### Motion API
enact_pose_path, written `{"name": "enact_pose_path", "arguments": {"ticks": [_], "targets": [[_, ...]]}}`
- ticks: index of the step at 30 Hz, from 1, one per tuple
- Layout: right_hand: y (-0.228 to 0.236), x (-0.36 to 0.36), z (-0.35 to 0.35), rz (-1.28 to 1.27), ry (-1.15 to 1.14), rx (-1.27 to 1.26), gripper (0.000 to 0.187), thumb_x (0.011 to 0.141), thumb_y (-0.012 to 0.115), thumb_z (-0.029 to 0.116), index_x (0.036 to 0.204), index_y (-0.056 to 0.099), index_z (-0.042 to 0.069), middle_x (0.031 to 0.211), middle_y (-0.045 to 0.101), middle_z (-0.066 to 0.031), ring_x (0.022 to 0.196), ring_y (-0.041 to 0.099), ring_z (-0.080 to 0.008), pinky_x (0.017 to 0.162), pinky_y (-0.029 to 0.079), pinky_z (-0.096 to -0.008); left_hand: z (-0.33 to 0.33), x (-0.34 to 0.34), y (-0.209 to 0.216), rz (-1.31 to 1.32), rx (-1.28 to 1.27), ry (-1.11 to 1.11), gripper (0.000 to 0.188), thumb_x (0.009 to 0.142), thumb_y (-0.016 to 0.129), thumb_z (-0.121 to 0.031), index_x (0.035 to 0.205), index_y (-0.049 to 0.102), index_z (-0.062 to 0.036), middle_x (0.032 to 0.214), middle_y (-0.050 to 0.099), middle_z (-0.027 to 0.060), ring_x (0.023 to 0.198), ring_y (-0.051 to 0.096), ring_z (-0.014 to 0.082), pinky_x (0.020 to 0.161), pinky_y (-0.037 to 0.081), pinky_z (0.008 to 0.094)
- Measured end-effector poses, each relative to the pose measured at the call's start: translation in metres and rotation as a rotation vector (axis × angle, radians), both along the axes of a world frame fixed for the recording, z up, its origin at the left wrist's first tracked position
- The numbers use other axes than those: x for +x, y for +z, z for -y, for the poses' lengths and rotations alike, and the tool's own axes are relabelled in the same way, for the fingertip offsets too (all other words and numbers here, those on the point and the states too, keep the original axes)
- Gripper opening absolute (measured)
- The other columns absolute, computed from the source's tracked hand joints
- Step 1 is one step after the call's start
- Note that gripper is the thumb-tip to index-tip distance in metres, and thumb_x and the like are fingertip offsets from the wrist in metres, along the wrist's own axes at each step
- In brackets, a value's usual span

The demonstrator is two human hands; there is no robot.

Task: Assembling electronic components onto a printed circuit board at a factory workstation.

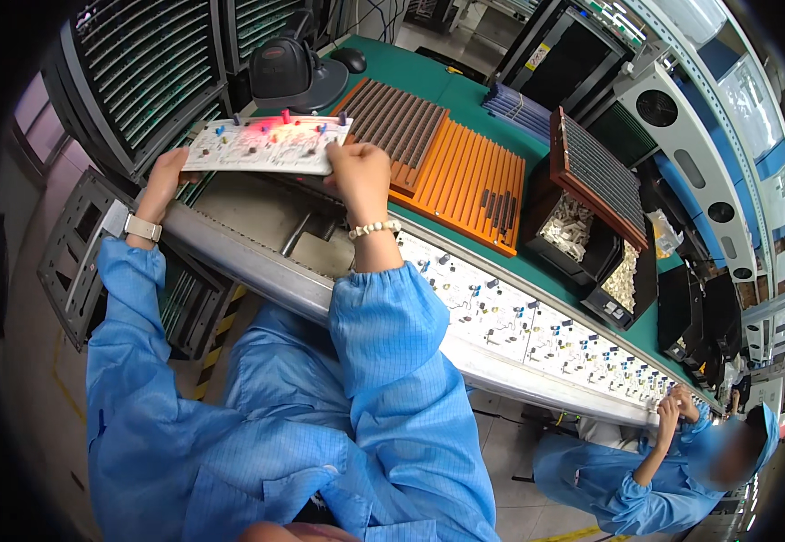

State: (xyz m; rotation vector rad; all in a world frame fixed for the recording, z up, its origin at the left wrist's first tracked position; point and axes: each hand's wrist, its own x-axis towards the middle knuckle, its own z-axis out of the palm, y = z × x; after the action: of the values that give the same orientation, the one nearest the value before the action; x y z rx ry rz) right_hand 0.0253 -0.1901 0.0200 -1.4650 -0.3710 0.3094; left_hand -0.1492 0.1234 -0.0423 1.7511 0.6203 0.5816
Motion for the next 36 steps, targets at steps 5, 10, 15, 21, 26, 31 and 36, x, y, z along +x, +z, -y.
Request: {"name": "enact_pose_path", "arguments": {"ticks": [5, 10, 15, 21, 26, 31, 36], "targets": [[-0.001, -0.027, 0.010, 0.143, 0.392, -0.461, 0.030, 0.083, 0.077, 0.025, 0.070, 0.066, 0.000, 0.064, 0.066, -0.0050, 0.053, 0.061, -0.0102, 0.050, 0.046, -0.0226, -0.014, -0.020, -0.023, -0.076, 0.824, 0.142, 0.032, 0.100, 0.045, -0.025, 0.094, 0.060, 0.0028, 0.082, 0.061, 0.0246, 0.082, 0.059, 0.0441, 0.074, 0.045, 0.0466], [-0.026, -0.037, 0.006, 0.219, 0.507, -0.652, 0.030, 0.087, 0.074, 0.023, 0.073, 0.068, -0.003, 0.065, 0.070, -0.0092, 0.054, 0.065, -0.0115, 0.049, 0.049, -0.0229, -0.008, -0.028, -0.025, -0.420, 1.025, 0.128, 0.032, 0.100, 0.042, -0.025, 0.093, 0.063, -0.0014, 0.086, 0.065, 0.0210, 0.088, 0.061, 0.0414, 0.078, 0.044, 0.0479], [-0.040, -0.034, -0.002, 0.197, 0.485, -0.713, 0.032, 0.081, 0.076, 0.025, 0.067, 0.070, -0.003, 0.061, 0.069, -0.0101, 0.056, 0.068, -0.0190, 0.059, 0.053, -0.0294, -0.006, -0.026, -0.026, -0.464, 1.048, 0.202, 0.033, 0.100, 0.041, -0.026, 0.094, 0.065, -0.0036, 0.087, 0.068, 0.0184, 0.088, 0.064, 0.0383, 0.086, 0.041, 0.0488], [-0.030, -0.042, 0.005, 0.399, 0.344, -0.904, 0.039, 0.081, 0.075, 0.038, 0.075, 0.072, 0.000, 0.069, 0.070, -0.0152, 0.065, 0.069, -0.0267, 0.063, 0.054, -0.0354, -0.007, -0.017, -0.024, -0.511, 1.093, 0.124, 0.031, 0.099, 0.043, -0.026, 0.088, 0.064, -0.0057, 0.085, 0.068, 0.0175, 0.086, 0.064, 0.0380, 0.085, 0.041, 0.0497], [-0.002, -0.069, 0.036, 0.732, 0.087, -1.053, 0.038, 0.081, 0.073, 0.042, 0.084, 0.072, 0.004, 0.073, 0.069, -0.0158, 0.071, 0.067, -0.0358, 0.064, 0.053, -0.0432, -0.021, -0.025, -0.040, -0.449, 1.153, 0.011, 0.031, 0.098, 0.043, -0.026, 0.084, 0.063, -0.0077, 0.080, 0.067, 0.0171, 0.081, 0.064, 0.0379, 0.078, 0.043, 0.0519], [0.041, -0.050, 0.116, 0.850, -0.051, -1.064, 0.037, 0.082, 0.076, 0.037, 0.096, 0.072, 0.003, 0.072, 0.069, -0.0145, 0.068, 0.068, -0.0300, 0.064, 0.054, -0.0391, 0.032, -0.021, -0.004, -0.396, 1.055, -0.172, 0.034, 0.099, 0.043, -0.025, 0.083, 0.064, -0.0045, 0.081, 0.065, 0.0186, 0.081, 0.063, 0.0384, 0.082, 0.041, 0.0476], [0.025, 0.038, 0.180, 0.840, -0.033, -1.055, 0.025, 0.088, 0.069, 0.015, 0.106, 0.069, -0.002, 0.092, 0.070, -0.0205, 0.076, 0.069, -0.0304, 0.072, 0.055, -0.0361, 0.071, -0.011, 0.016, -0.408, 1.036, -0.316, 0.032, 0.099, 0.045, -0.023, 0.083, 0.063, -0.0022, 0.079, 0.064, 0.0201, 0.079, 0.061, 0.0391, 0.085, 0.040, 0.0477]]}}
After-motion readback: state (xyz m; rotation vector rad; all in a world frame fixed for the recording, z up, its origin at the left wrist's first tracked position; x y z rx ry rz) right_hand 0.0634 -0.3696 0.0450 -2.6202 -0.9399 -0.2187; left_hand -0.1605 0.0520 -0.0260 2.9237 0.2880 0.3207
